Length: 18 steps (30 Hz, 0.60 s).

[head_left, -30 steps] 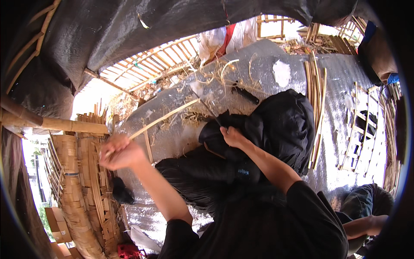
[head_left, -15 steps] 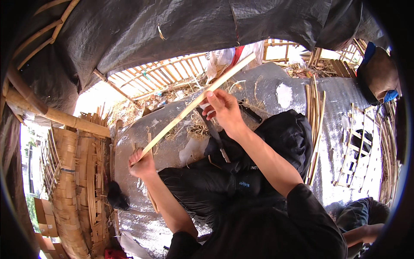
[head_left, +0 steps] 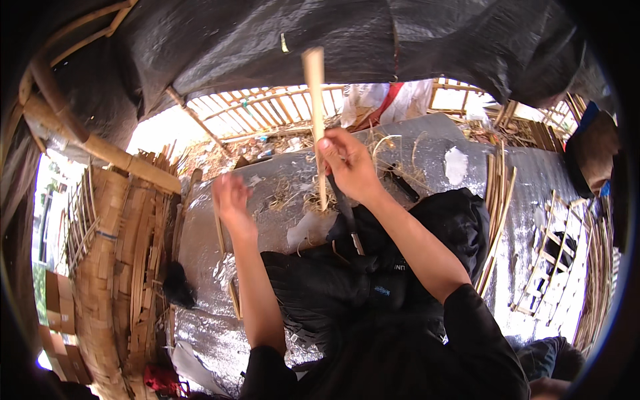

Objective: The person shaves a strip of bamboo with a machete while sitting on the floor, producing wood shavings.

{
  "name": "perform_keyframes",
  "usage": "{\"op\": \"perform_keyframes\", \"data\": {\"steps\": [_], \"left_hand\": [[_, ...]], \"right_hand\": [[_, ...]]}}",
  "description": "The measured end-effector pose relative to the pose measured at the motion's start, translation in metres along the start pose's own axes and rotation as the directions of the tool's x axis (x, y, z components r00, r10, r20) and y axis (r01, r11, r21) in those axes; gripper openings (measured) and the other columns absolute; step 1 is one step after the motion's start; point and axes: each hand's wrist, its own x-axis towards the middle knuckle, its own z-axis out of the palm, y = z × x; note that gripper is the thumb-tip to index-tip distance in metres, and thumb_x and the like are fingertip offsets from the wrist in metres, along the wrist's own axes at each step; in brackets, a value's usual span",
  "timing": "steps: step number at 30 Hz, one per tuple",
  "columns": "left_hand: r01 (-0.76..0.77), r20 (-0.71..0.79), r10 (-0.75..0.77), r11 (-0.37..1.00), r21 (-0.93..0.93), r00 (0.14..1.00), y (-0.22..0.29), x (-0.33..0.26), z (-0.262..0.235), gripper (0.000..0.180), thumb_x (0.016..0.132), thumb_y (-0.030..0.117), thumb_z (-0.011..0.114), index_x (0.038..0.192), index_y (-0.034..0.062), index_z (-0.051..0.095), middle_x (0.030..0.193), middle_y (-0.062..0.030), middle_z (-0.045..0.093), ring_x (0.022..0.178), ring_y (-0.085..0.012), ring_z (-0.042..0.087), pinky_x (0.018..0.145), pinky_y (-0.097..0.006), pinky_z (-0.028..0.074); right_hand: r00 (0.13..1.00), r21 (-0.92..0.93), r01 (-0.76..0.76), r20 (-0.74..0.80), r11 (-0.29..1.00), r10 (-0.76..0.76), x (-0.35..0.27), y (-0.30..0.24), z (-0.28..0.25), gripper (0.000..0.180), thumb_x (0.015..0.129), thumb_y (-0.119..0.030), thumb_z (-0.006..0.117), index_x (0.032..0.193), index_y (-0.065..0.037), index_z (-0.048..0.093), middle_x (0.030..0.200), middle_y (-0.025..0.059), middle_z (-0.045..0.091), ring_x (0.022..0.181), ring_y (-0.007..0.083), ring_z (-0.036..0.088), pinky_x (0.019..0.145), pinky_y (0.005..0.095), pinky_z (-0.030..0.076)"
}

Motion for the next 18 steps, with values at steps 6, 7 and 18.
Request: {"op": "perform_keyframes", "data": {"steps": [6, 7, 18], "left_hand": [[-0.038, 0.535, 0.170, 0.968, -0.249, 0.828, 0.051, 0.004, 0.061, 0.038, 0.102, 0.041, 0.052, 0.076, 0.0121, 0.048, 0.073, -0.0040, 0.049, 0.065, -0.0152, 0.047, 0.063, -0.031, 0.040], [-0.026, 0.540, 0.144, 0.975, -0.219, 0.829, 0.049, 0.002, 0.056, 0.040, 0.102, 0.041, 0.050, 0.073, 0.0134, 0.044, 0.069, -0.0021, 0.044, 0.061, -0.0138, 0.042, 0.060, -0.029, 0.036], [-0.079, 0.143, 0.117, 0.966, -0.245, 0.983, 0.041, -0.016, 0.064, 0.053, 0.100, 0.056, 0.038, 0.070, 0.0120, 0.039, 0.059, -0.0016, 0.035, 0.055, -0.0115, 0.033, 0.053, -0.026, 0.026]], "right_hand": [[0.957, -0.299, 0.173, 0.277, 0.938, -0.088, -0.020, 0.017, 0.038, 0.017, 0.102, -0.017, 0.060, 0.108, -0.002, 0.066, 0.087, 0.0096, 0.067, 0.070, 0.0182, 0.064, 0.063, 0.0336, 0.051], [0.952, -0.319, 0.206, 0.284, 0.925, -0.114, -0.025, 0.023, 0.040, 0.016, 0.102, -0.016, 0.060, 0.107, -0.002, 0.067, 0.089, 0.0107, 0.068, 0.070, 0.0195, 0.065, 0.064, 0.0342, 0.052], [0.838, -0.873, -0.249, 0.024, 0.420, 0.546, -0.202, 0.182, -0.051, 0.056, 0.091, -0.035, 0.068, 0.120, 0.008, 0.048, 0.101, 0.0336, 0.064, 0.096, 0.0491, 0.067, 0.084, 0.0507, 0.057]]}}
